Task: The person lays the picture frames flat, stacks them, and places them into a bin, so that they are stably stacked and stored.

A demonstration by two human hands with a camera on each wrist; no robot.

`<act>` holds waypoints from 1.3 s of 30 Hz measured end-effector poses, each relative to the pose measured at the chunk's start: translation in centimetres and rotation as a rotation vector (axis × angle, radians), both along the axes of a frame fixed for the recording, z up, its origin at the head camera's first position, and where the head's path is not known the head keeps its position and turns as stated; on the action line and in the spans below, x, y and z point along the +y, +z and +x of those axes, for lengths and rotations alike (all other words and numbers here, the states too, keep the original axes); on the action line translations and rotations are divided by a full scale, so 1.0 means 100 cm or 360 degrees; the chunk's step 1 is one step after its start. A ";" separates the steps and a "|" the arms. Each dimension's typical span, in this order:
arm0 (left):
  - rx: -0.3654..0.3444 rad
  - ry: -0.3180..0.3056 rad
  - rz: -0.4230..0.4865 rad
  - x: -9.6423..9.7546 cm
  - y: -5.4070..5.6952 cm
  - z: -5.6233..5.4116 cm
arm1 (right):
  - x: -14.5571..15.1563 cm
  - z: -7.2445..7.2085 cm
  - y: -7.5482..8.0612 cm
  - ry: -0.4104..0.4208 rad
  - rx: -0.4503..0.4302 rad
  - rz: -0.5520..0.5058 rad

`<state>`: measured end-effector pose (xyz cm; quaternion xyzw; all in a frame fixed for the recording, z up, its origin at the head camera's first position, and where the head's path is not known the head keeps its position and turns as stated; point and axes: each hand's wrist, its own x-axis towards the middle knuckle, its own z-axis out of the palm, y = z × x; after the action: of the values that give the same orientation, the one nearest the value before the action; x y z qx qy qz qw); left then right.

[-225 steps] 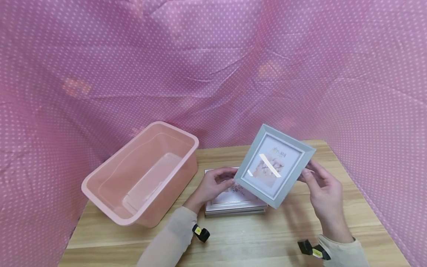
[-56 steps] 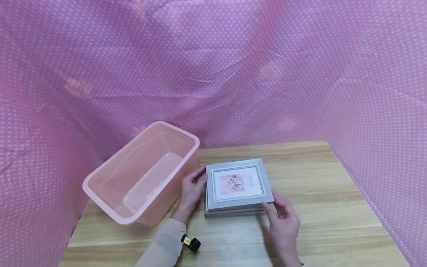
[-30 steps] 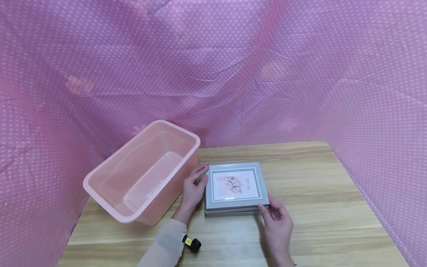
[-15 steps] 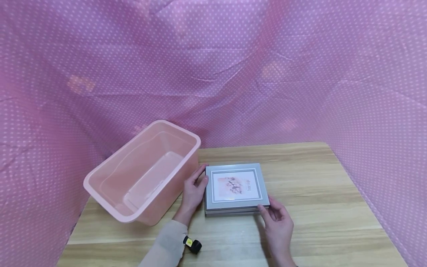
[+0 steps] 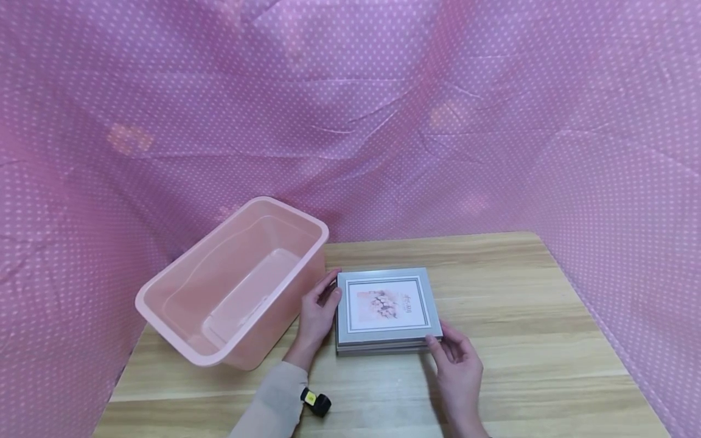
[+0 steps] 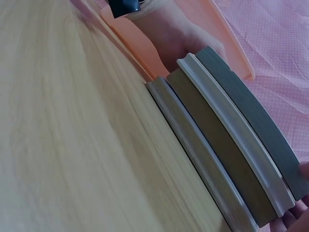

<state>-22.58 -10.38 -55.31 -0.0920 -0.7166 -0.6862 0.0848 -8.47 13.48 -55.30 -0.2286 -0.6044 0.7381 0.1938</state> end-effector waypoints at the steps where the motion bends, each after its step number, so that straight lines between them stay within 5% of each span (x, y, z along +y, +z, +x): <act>1: -0.0013 0.0006 0.0008 0.000 0.000 0.000 | 0.001 0.000 0.000 0.0008 -0.0011 0.0008; 10: -0.0066 0.0052 0.0030 0.004 -0.002 0.004 | 0.014 -0.004 0.003 0.0181 -0.0141 0.0283; 14: -0.0078 0.0061 0.0039 0.006 -0.005 0.008 | 0.024 -0.009 0.006 0.0360 -0.0157 0.0425; 17: -0.0191 0.0068 0.0061 0.007 -0.007 0.014 | 0.030 -0.016 0.008 0.0521 -0.0134 0.0515; 21: -0.0388 0.0009 0.0149 0.004 -0.012 0.025 | 0.035 -0.029 0.009 0.0715 -0.0088 0.0414; 24: -0.0434 -0.0074 0.0192 0.002 -0.018 0.031 | 0.037 -0.038 0.008 0.0808 -0.0073 0.0257; 33: -0.0348 -0.0184 0.0277 0.001 -0.040 0.036 | 0.042 -0.058 -0.001 0.0943 -0.0046 -0.0066; 39: -0.0309 -0.0196 0.0315 0.006 -0.055 0.037 | 0.045 -0.065 -0.008 0.0943 -0.0066 -0.0105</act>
<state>-18.90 -9.81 -60.79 -0.0602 -0.6434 -0.7630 -0.0183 -14.99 18.01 -56.08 -0.0635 -0.6243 0.7770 -0.0499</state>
